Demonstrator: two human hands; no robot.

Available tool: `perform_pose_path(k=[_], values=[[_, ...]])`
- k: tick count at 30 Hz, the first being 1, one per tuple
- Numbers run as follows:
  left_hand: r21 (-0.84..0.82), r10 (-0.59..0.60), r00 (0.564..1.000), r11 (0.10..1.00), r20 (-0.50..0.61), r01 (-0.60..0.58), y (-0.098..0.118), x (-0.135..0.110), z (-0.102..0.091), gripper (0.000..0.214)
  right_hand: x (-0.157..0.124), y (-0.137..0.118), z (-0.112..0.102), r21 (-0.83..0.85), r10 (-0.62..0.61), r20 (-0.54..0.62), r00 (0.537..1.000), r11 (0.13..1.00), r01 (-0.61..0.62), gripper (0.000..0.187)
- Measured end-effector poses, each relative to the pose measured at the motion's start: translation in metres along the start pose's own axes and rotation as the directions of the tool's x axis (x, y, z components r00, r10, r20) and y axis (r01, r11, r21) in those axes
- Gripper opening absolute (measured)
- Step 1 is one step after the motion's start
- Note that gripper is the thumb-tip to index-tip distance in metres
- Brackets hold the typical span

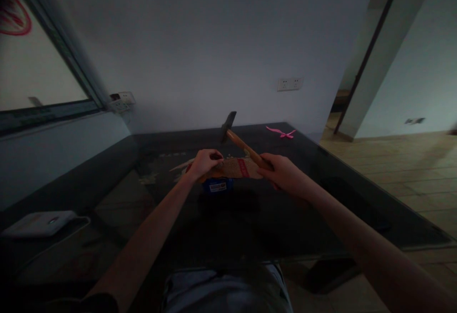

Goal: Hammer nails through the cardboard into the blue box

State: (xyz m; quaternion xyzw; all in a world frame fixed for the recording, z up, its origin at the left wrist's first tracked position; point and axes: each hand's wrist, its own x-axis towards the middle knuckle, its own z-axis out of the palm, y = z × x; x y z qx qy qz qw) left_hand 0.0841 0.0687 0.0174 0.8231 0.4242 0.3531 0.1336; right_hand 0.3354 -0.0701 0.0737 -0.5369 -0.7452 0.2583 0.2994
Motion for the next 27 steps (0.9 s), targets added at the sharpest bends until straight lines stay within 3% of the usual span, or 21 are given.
perform_pose_path(k=[6, 11, 17, 23, 27], values=[[0.002, -0.019, 1.0, 1.0, -0.007, 0.019, -0.003, 0.002, 0.003, 0.014, 0.002, -0.01, -0.009, -0.132, 0.009, 0.042, 0.999, 0.991, -0.004, 0.014], [0.025, -0.017, 1.0, 1.0, -0.001, 0.017, -0.003, 0.001, 0.003, 0.014, 0.004, -0.014, -0.008, -0.127, -0.005, -0.021, 1.0, 0.992, 0.003, 0.012], [0.013, -0.054, 0.999, 0.998, 0.008, 0.054, -0.003, 0.001, 0.002, 0.018, 0.006, -0.007, 0.002, -0.162, 0.022, 0.094, 0.995, 0.987, -0.006, 0.018], [0.029, -0.044, 0.999, 0.999, -0.007, 0.045, -0.005, 0.002, 0.004, 0.016, 0.008, -0.004, -0.002, -0.135, -0.027, 0.004, 1.0, 0.99, 0.028, 0.015], [0.048, -0.06, 0.998, 0.997, 0.004, 0.06, -0.005, 0.002, 0.004, 0.018, 0.007, -0.006, -0.004, -0.119, 0.016, 0.067, 0.998, 0.993, -0.008, 0.018]])
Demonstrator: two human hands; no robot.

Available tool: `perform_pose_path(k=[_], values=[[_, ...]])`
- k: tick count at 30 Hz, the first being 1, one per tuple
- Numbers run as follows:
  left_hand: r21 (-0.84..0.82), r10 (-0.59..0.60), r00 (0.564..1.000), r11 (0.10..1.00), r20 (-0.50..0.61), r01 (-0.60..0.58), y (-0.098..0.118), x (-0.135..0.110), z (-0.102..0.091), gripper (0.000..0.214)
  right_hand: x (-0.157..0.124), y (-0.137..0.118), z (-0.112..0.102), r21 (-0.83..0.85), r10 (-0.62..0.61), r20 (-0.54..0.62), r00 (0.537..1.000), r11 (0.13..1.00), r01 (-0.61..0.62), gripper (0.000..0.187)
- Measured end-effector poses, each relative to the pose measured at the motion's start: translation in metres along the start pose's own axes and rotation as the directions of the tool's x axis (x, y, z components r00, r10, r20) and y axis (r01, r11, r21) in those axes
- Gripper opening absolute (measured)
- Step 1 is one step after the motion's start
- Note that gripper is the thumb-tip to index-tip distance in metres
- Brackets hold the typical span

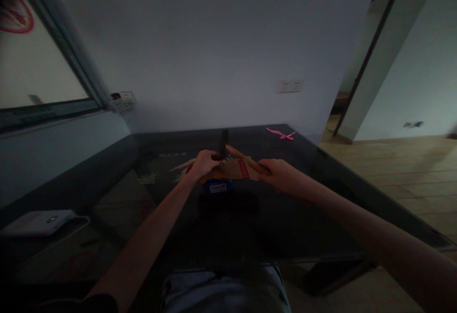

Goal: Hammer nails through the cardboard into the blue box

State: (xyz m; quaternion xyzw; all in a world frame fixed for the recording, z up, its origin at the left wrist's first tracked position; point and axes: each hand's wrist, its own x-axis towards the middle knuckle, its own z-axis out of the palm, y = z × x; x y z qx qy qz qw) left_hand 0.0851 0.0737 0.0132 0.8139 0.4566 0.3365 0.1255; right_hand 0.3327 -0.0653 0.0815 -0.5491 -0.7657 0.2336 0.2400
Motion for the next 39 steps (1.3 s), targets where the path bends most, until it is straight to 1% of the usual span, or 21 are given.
perform_pose_path(k=[2, 7, 12, 17, 20, 22, 25, 28, 31, 33, 35, 36, 37, 39], values=[[0.005, 0.004, 1.0, 1.0, 0.008, -0.004, 0.001, 0.0, 0.0, 0.018, -0.001, -0.002, -0.001, -0.004, 0.005, 0.01, 1.0, 1.0, -0.005, 0.017], [0.034, 0.021, 1.0, 0.999, -0.004, -0.021, 0.002, 0.0, -0.001, 0.017, -0.001, -0.003, 0.0, -0.022, 0.018, -0.037, 0.999, 1.0, -0.019, 0.012], [0.047, 0.034, 0.999, 0.998, 0.027, -0.036, 0.0, 0.0, -0.002, 0.018, -0.002, 0.0, 0.004, 0.03, 0.026, 0.021, 0.999, 0.999, -0.026, 0.014], [0.033, 0.039, 0.999, 0.999, 0.014, -0.04, 0.0, 0.0, -0.003, 0.017, -0.006, -0.005, -0.002, 0.01, 0.013, -0.061, 0.998, 1.0, -0.013, 0.01], [0.023, 0.047, 0.999, 0.999, 0.016, -0.047, 0.0, -0.001, -0.003, 0.015, -0.009, -0.006, -0.003, 0.013, 0.034, -0.058, 0.998, 0.999, -0.033, 0.012], [0.015, 0.06, 0.998, 0.998, 0.021, -0.061, 0.0, -0.001, -0.002, 0.015, -0.01, -0.003, -0.001, 0.031, 0.06, -0.04, 0.997, 0.998, -0.058, 0.013], [0.005, 0.085, 0.996, 0.996, 0.026, -0.085, 0.001, -0.001, -0.003, 0.014, -0.012, 0.005, 0.004, 0.077, 0.062, -0.027, 0.998, 0.995, -0.06, 0.018], [-0.022, 0.129, 0.992, 0.991, -0.01, -0.129, 0.005, -0.002, -0.012, 0.021, -0.017, 0.013, 0.011, 0.181, 0.069, -0.04, 0.997, 0.982, -0.06, 0.023], [-0.042, 0.16, 0.98, 0.985, -0.117, -0.165, 0.01, -0.005, -0.034, 0.023, -0.023, 0.016, 0.021, 0.355, 0.108, -0.102, 0.989, 0.933, -0.065, 0.031], [-0.053, 0.167, 0.966, 0.982, -0.196, -0.181, 0.01, -0.011, -0.052, 0.02, -0.026, 0.017, 0.033, 0.49, 0.131, -0.181, 0.975, 0.872, -0.026, 0.034], [-0.069, 0.155, 0.952, 0.981, -0.265, -0.179, 0.005, -0.02, -0.068, 0.018, -0.026, 0.019, 0.047, 0.623, 0.127, -0.248, 0.96, 0.78, 0.058, 0.031], [-0.079, 0.137, 0.946, 0.983, -0.294, -0.167, 0.0, -0.026, -0.073, 0.018, -0.025, 0.02, 0.054, 0.679, 0.112, -0.262, 0.959, 0.727, 0.1, 0.028], [-0.093, 0.111, 0.94, 0.985, -0.323, -0.148, -0.005, -0.032, -0.076, 0.018, -0.023, 0.021, 0.06, 0.731, 0.095, -0.266, 0.959, 0.669, 0.136, 0.026], [-0.137, 0.043, 0.924, 0.985, -0.379, -0.101, -0.02, -0.046, -0.075, 0.02, -0.019, 0.025, 0.069, 0.813, 0.07, -0.267, 0.961, 0.552, 0.185, 0.025]])
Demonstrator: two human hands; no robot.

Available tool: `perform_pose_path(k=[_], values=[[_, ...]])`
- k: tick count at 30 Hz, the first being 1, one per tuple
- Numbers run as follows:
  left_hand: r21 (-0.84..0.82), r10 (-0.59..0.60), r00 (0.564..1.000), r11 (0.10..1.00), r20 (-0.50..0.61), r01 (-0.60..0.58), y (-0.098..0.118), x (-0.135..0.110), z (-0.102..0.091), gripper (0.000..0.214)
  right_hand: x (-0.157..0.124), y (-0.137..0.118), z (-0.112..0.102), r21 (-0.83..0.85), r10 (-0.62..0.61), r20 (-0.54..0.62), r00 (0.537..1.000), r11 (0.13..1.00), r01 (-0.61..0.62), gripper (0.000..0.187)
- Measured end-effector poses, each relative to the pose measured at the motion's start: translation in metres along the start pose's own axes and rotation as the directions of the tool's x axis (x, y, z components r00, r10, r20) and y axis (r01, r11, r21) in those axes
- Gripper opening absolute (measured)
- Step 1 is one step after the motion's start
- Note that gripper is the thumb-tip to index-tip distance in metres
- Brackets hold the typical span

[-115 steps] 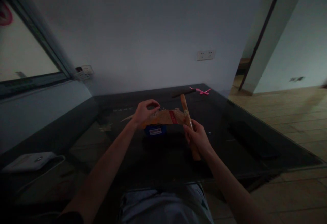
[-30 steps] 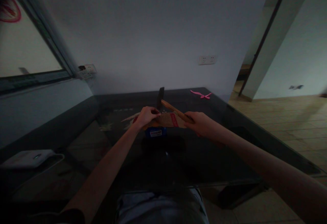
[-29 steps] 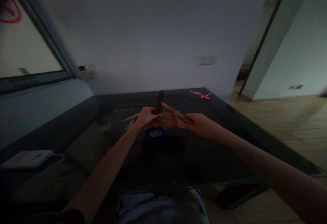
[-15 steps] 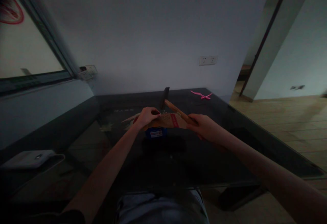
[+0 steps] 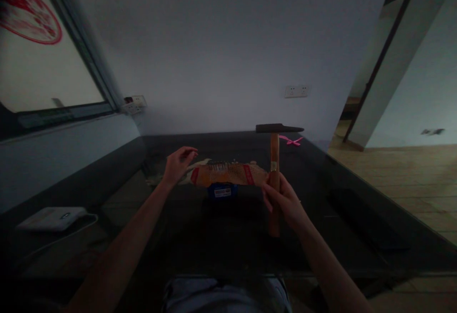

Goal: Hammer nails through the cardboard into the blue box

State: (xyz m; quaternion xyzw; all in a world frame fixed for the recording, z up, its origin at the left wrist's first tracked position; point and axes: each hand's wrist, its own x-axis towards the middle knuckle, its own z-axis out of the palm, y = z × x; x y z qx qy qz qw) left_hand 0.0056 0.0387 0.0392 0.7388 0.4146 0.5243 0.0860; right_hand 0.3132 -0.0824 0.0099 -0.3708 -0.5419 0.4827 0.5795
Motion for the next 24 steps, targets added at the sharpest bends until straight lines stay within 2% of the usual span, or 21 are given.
perform_pose_path(k=[3, 6, 9, 12, 15, 19, 24], values=[[-0.051, -0.093, 0.993, 0.995, -0.067, 0.09, -0.022, -0.023, 0.0, 0.025, 0.003, 0.01, -0.005, 0.161, 0.005, -0.004, 1.0, 0.987, -0.005, 0.024], [-0.067, -0.132, 0.991, 0.989, 0.009, 0.132, -0.04, -0.037, 0.005, 0.029, 0.004, 0.015, -0.016, 0.201, 0.021, -0.003, 1.0, 0.979, -0.02, 0.022], [-0.105, -0.201, 0.977, 0.973, 0.068, 0.208, -0.051, -0.039, 0.007, 0.035, 0.004, 0.02, -0.023, 0.184, 0.034, -0.003, 0.999, 0.982, -0.033, 0.022], [-0.153, -0.291, 0.95, 0.94, 0.111, 0.305, -0.065, -0.038, 0.007, 0.042, 0.005, 0.025, -0.022, 0.18, 0.041, 0.011, 0.999, 0.983, -0.043, 0.023], [-0.199, -0.355, 0.91, 0.896, 0.216, 0.396, -0.08, -0.037, 0.007, 0.051, 0.004, 0.025, -0.017, 0.19, 0.028, 0.022, 0.999, 0.981, -0.032, 0.022], [-0.242, -0.289, 0.87, 0.882, 0.4, 0.405, -0.085, -0.04, 0.008, 0.071, 0.003, 0.022, -0.012, 0.182, 0.034, 0.014, 0.999, 0.983, -0.036, 0.028], [-0.191, -0.197, 0.828, 0.921, 0.526, 0.34, -0.067, -0.044, 0.008, 0.091, 0.001, 0.021, -0.01, 0.191, 0.02, 0.0, 1.0, 0.981, -0.019, 0.027]])
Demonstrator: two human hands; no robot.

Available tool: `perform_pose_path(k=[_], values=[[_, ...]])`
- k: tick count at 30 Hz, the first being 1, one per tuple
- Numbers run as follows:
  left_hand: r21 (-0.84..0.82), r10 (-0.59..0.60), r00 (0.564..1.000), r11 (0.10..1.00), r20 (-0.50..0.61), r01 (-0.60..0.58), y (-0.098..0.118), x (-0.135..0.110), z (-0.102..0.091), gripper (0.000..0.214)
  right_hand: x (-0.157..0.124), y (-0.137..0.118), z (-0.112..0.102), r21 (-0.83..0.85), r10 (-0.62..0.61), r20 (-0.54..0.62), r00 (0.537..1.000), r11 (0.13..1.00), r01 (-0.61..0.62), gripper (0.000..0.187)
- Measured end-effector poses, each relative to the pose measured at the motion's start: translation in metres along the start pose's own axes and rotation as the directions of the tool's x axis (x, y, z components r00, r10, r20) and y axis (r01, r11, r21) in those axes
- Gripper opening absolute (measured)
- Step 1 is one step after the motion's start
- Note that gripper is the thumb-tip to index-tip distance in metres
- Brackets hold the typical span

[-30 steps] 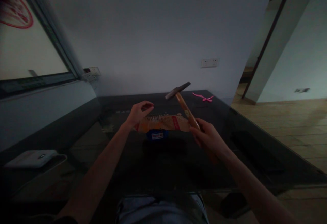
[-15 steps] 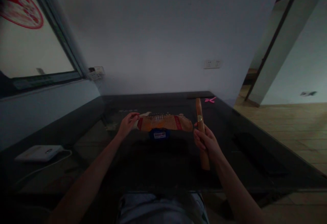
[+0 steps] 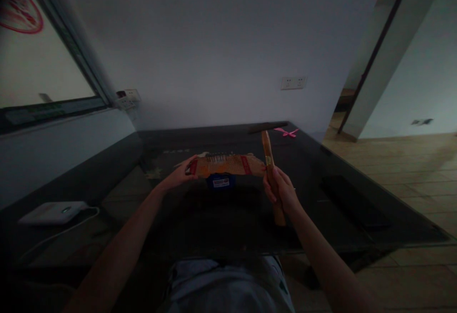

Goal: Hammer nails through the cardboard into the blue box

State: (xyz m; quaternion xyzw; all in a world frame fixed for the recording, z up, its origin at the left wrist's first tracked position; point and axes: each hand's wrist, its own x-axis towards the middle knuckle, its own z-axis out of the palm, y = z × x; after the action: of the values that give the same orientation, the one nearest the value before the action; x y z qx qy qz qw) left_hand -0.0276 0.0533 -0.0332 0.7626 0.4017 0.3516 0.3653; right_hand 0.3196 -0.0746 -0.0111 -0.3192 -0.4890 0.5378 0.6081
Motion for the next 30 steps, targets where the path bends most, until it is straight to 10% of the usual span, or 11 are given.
perform_pose_path(k=[12, 19, 30], values=[[-0.101, -0.071, 0.995, 0.992, 0.074, 0.078, 0.001, -0.004, -0.002, 0.107, -0.001, 0.0, 0.0, -0.041, -0.033, -0.053, 0.998, 0.999, 0.031, 0.029], [-0.097, -0.052, 0.984, 0.993, 0.172, 0.07, -0.003, -0.005, 0.024, 0.079, -0.004, -0.004, 0.0, -0.074, -0.111, -0.123, 0.986, 0.992, 0.103, 0.032], [-0.126, -0.036, 0.999, 0.992, -0.038, 0.031, -0.007, 0.001, 0.061, 0.07, -0.003, -0.017, -0.007, -0.292, -0.23, -0.171, 0.958, 0.941, 0.174, 0.028]])
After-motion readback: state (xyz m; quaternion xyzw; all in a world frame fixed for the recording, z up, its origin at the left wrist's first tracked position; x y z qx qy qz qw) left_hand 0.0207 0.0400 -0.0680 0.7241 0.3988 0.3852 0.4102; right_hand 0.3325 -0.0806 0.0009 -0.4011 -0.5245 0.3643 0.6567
